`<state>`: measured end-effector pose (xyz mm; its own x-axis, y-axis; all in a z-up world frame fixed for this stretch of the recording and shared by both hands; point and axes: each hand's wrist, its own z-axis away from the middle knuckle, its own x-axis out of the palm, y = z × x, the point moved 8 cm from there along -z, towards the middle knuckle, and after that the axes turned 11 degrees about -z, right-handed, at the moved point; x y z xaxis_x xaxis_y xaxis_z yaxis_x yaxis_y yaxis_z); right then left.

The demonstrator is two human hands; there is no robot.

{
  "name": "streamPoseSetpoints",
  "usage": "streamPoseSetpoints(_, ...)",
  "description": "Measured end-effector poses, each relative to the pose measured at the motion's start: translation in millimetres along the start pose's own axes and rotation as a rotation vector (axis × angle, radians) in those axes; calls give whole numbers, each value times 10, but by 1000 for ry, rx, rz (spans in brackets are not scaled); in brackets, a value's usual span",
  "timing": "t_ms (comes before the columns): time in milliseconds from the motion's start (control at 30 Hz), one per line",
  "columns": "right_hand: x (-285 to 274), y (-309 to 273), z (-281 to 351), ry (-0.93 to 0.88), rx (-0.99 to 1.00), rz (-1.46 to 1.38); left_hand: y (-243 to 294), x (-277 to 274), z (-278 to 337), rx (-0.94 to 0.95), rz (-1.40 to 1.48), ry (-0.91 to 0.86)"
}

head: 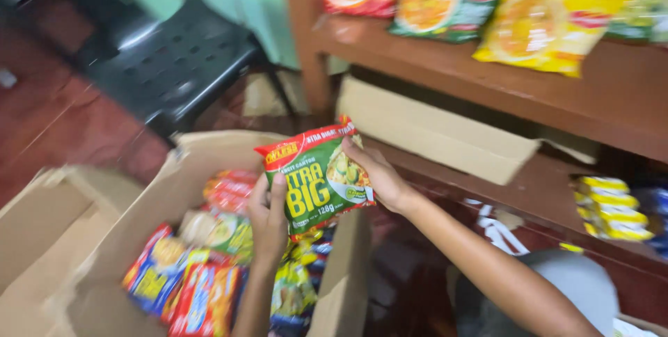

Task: Stocking instant noodle packets from a cardboard box onto a wooden shelf.

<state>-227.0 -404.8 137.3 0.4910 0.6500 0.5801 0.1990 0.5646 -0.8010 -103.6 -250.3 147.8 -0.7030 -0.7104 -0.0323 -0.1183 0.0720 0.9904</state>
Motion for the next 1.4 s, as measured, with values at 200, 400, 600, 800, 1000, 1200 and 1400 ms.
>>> streamPoseSetpoints(200,-579,-1151,416,76,-240,3,677,1136,-399,72,104,-260)
streamPoseSetpoints(400,-1163,-2167,1019,245,-485,-3,1173,2203,-639,302,36,-452)
streamPoseSetpoints(600,-1776,-2995,1517,341,-716,131,1829,3322,-700,430,-42,-579)
streamPoseSetpoints(800,-2435,-3573,1861,438,-890,311,2165,4078,-824,891,-376,-300)
streamPoseSetpoints(1000,-2790,-3935,1990,530,-1159,639,2209,4697,-934,1079,-565,-244)
streamPoseSetpoints(1200,-2940,-3984,1999,740,-1122,901,2083,4957,-1055,1160,-691,-168)
streamPoseSetpoints(1400,-2923,-3936,1976,788,-942,1108,2061,4913,-1080,1152,-756,-140)
